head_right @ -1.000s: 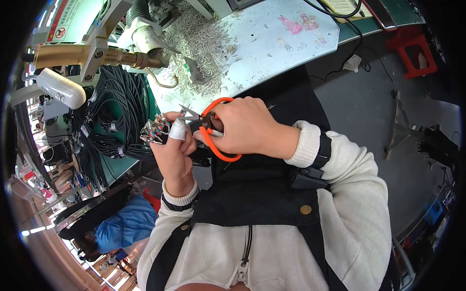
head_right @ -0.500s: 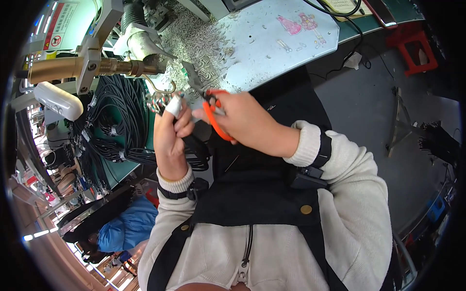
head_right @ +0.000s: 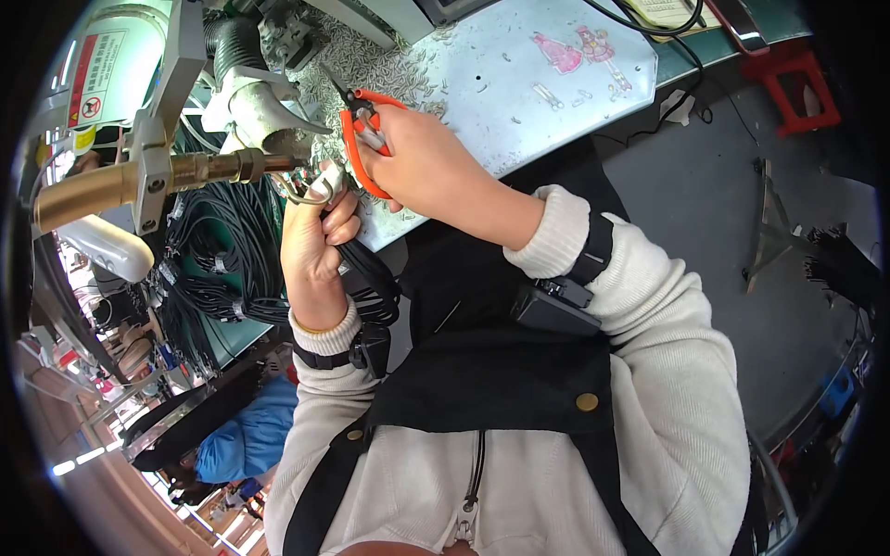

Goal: The person picks up a bundle of cables, separates the individual wires by hand, and uses shears to trim the ends of each wire.

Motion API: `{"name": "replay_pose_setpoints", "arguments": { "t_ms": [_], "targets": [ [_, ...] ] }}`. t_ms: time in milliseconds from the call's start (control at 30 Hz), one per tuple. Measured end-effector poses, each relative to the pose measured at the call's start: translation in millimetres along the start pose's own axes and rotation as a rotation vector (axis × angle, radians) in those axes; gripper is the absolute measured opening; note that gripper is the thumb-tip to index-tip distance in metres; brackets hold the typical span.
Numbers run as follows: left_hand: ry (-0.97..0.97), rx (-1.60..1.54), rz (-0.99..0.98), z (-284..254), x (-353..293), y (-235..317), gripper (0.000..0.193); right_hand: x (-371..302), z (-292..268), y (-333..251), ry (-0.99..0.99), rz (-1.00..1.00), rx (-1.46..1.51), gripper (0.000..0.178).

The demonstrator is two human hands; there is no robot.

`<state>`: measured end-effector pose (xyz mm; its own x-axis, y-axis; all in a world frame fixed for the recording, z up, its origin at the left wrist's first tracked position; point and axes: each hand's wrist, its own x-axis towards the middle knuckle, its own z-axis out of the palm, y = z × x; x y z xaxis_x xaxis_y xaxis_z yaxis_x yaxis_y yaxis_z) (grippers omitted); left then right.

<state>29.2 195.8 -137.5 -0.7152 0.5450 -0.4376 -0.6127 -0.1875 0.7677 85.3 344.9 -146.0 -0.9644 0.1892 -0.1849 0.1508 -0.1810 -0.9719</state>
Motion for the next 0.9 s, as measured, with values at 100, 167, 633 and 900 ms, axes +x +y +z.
{"name": "replay_pose_setpoints", "arguments": {
  "t_ms": [100,167,633,900],
  "targets": [
    [-0.004,-0.004,-0.012,-0.7,1.1,1.1,0.015,0.2,-0.6,0.0,0.003,0.022,-0.012,0.018],
    [-0.005,-0.006,-0.017,-0.5,1.0,1.5,0.015,0.6,-0.5,0.6,0.005,0.033,-0.018,0.018],
    [0.017,0.049,0.048,2.5,-2.8,-0.6,0.012,1.2,2.3,6.4,0.015,-0.002,0.026,0.015],
    [0.132,0.075,0.058,20.7,-36.5,-4.9,0.011,-24.6,-5.5,-4.4,-0.042,-0.003,0.133,0.016]
  ]
}}
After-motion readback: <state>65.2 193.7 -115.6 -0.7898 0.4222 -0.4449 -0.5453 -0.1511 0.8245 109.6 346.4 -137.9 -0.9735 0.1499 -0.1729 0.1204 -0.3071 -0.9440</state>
